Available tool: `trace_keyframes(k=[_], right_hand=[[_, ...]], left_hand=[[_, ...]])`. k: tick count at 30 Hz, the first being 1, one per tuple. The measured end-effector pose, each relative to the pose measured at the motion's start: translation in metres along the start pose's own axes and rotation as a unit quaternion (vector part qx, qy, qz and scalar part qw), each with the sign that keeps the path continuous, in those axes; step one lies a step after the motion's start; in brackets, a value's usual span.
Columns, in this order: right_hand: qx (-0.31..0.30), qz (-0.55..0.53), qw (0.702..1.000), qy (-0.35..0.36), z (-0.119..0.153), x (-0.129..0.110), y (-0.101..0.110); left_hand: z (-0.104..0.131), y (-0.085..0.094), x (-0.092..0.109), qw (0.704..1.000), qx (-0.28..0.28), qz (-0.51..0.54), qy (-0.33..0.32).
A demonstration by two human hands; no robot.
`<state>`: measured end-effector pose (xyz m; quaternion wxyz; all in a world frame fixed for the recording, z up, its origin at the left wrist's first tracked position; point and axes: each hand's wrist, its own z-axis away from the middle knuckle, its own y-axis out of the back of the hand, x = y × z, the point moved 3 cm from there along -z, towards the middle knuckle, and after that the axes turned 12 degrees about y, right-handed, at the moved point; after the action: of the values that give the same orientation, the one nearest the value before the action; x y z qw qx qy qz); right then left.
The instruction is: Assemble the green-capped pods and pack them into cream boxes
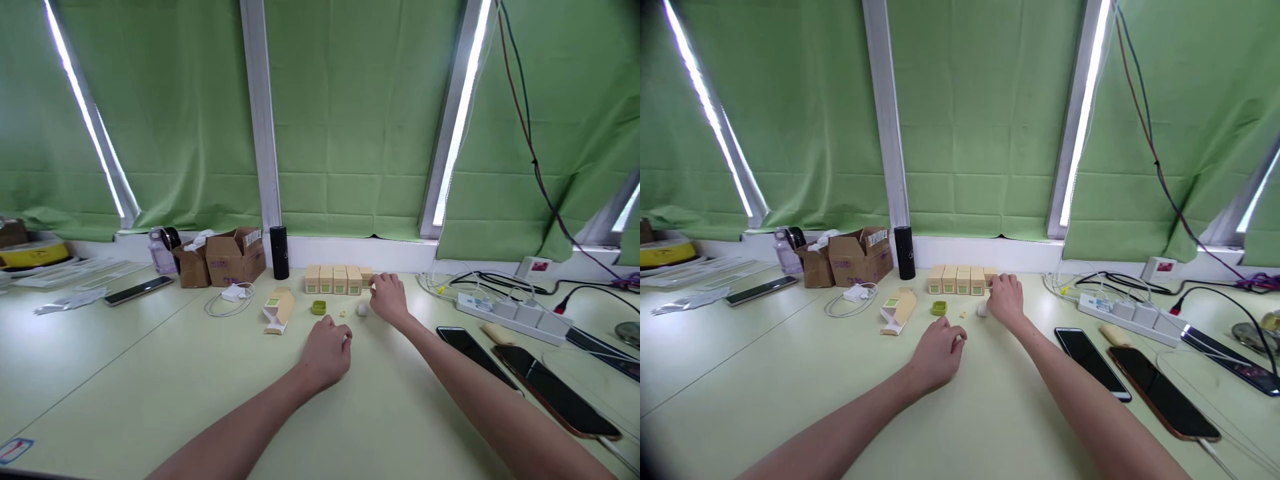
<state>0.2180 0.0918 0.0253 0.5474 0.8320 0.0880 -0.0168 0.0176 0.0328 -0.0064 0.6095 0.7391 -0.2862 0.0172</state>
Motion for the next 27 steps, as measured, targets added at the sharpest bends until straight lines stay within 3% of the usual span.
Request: trace_keyframes(k=[7, 13, 18, 27], right_hand=[[-0.092, -0.046, 0.993, 0.058, 0.075, -0.045, -0.004], [-0.11, -0.051, 0.99, 0.072, 0.094, -0.061, -0.015], [-0.101, -0.044, 0.989, 0.097, 0.097, -0.061, -0.018], [-0.09, -0.038, 0.988, 0.115, 0.101, -0.06, -0.02]], left_hand=[[-0.014, 0.002, -0.012, 0.999, 0.042, -0.004, -0.003], [-0.036, 0.019, -0.035, 0.993, 0.098, -0.013, 0.066], [-0.057, 0.023, -0.056, 0.989, 0.042, -0.034, 0.134], [-0.088, 0.012, -0.067, 0.989, -0.031, -0.077, 0.121]])
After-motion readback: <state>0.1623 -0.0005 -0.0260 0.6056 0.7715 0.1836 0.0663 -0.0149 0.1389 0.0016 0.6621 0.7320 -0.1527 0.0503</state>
